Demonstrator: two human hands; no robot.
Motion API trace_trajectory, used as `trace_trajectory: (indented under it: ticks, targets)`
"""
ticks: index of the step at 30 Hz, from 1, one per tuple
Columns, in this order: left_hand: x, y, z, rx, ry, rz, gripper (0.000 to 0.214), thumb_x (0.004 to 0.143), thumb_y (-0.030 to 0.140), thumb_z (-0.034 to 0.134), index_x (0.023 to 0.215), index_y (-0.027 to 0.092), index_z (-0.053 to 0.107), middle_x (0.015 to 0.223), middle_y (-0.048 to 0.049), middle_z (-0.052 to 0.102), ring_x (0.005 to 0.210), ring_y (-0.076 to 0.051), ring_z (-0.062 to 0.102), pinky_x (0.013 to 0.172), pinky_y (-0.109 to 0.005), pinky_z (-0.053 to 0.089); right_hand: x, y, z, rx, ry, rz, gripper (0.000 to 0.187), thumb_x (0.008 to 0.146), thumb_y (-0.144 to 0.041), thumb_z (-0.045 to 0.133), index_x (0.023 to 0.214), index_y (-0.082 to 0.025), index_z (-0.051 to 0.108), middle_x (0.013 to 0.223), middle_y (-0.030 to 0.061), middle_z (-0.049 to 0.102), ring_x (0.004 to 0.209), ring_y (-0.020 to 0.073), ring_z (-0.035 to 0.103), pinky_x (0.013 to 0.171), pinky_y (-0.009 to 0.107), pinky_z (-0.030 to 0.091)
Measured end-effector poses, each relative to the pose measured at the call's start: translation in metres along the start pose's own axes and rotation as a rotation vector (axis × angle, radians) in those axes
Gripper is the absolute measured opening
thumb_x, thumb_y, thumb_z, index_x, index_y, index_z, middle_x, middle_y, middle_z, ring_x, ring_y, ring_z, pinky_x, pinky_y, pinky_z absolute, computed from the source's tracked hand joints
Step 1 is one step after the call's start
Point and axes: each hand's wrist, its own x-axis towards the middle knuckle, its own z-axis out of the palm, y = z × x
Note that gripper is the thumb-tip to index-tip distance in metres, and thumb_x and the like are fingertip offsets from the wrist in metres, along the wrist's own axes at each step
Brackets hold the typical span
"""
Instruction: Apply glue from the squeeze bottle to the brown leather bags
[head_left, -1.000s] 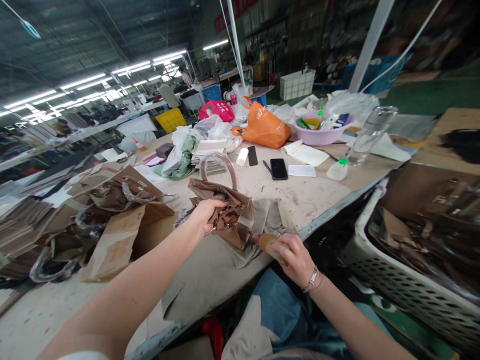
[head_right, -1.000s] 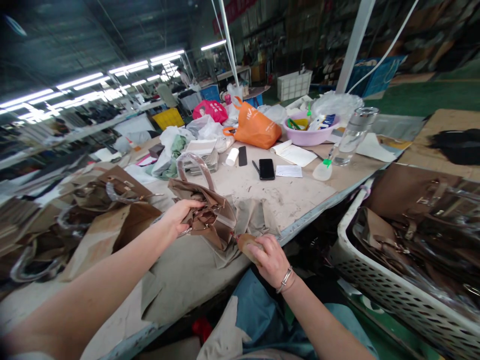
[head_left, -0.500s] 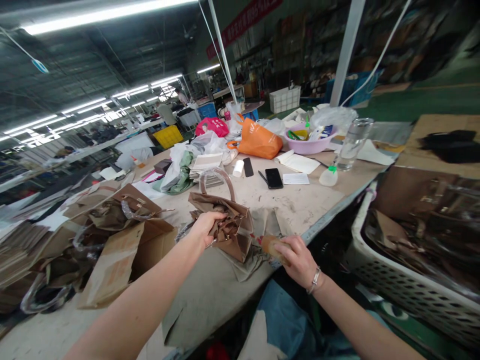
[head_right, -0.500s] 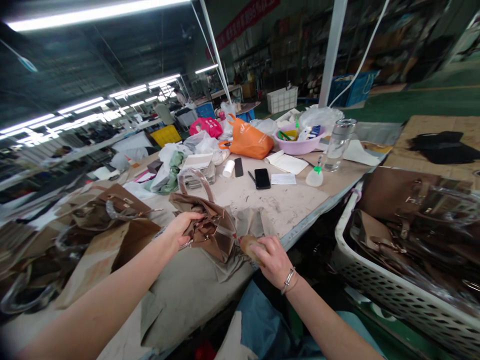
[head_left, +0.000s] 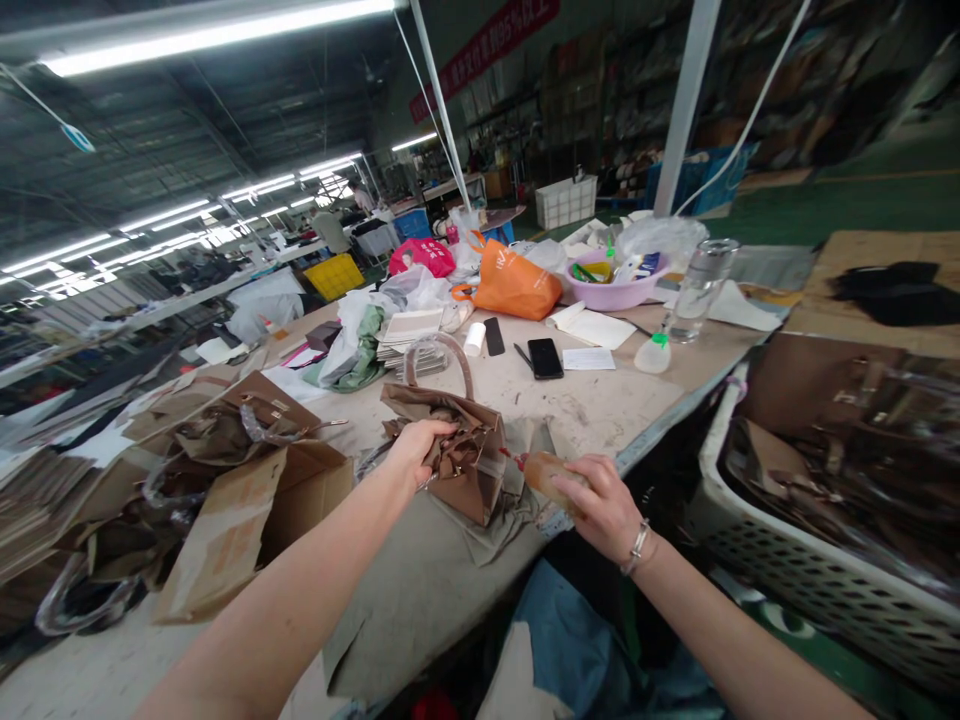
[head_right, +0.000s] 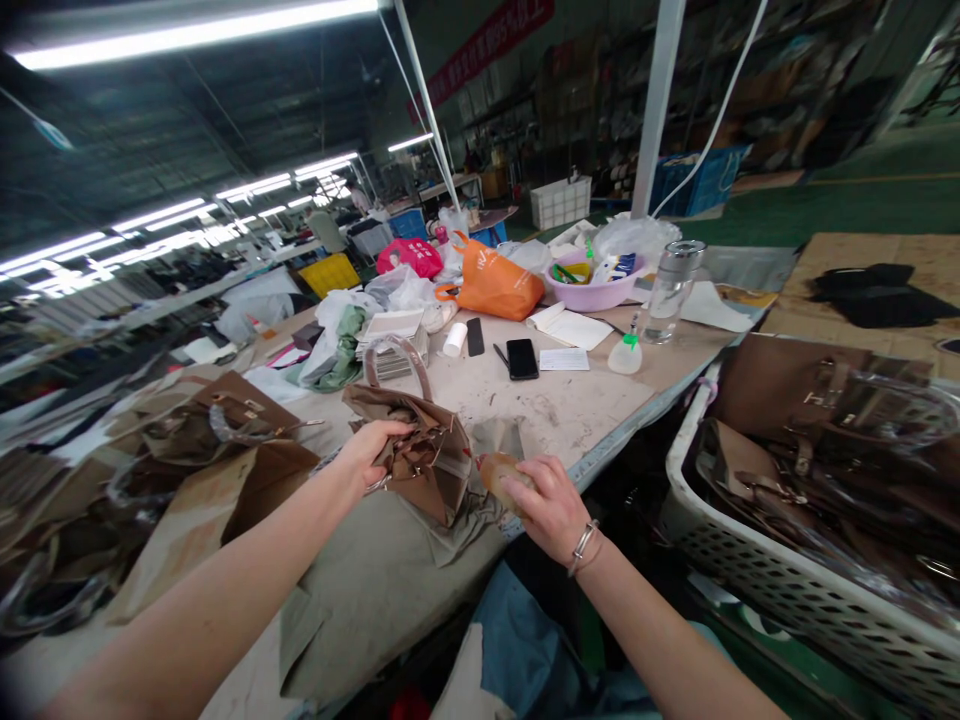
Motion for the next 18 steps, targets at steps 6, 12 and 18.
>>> trace_trajectory:
  ticks: [6, 12, 18]
  targets:
    - [-0.002, 0.0, -0.001, -0.001, 0.009, -0.005, 0.006, 0.066, 0.009, 0.057, 0.071, 0.011, 0.06, 0.053, -0.009, 0.065, 0.048, -0.023, 0.064, 0.046, -0.033, 0.055, -0.024, -0.004, 0.02, 0.082, -0.043, 0.192, 0.042, 0.074, -0.003, 0.051, 0.112, -0.023, 0.053, 0.102, 0.0099, 0.051, 0.09, 0.0233, 0.049, 0.074, 0.042, 0.049]
    - [0.0, 0.0, 0.0, -0.007, 0.001, -0.001, 0.004, 0.068, 0.009, 0.056, 0.07, 0.011, 0.059, 0.052, -0.0085, 0.065, 0.048, -0.023, 0.064, 0.048, -0.034, 0.056, -0.03, -0.006, 0.029, 0.172, 0.039, 0.441, 0.027, 0.08, -0.019, 0.06, 0.106, -0.023, 0.052, 0.097, 0.0077, 0.053, 0.088, 0.0229, 0.052, 0.074, 0.04, 0.05]
    - [0.001, 0.0, 0.002, -0.013, 0.014, 0.023, 0.008, 0.067, 0.006, 0.055, 0.071, 0.01, 0.06, 0.052, -0.0071, 0.065, 0.046, -0.02, 0.063, 0.048, -0.031, 0.055, -0.028, -0.003, 0.036, 0.194, 0.063, 0.572, 0.021, 0.08, -0.026, 0.062, 0.098, -0.022, 0.053, 0.09, 0.0053, 0.056, 0.085, 0.0226, 0.054, 0.073, 0.039, 0.049]
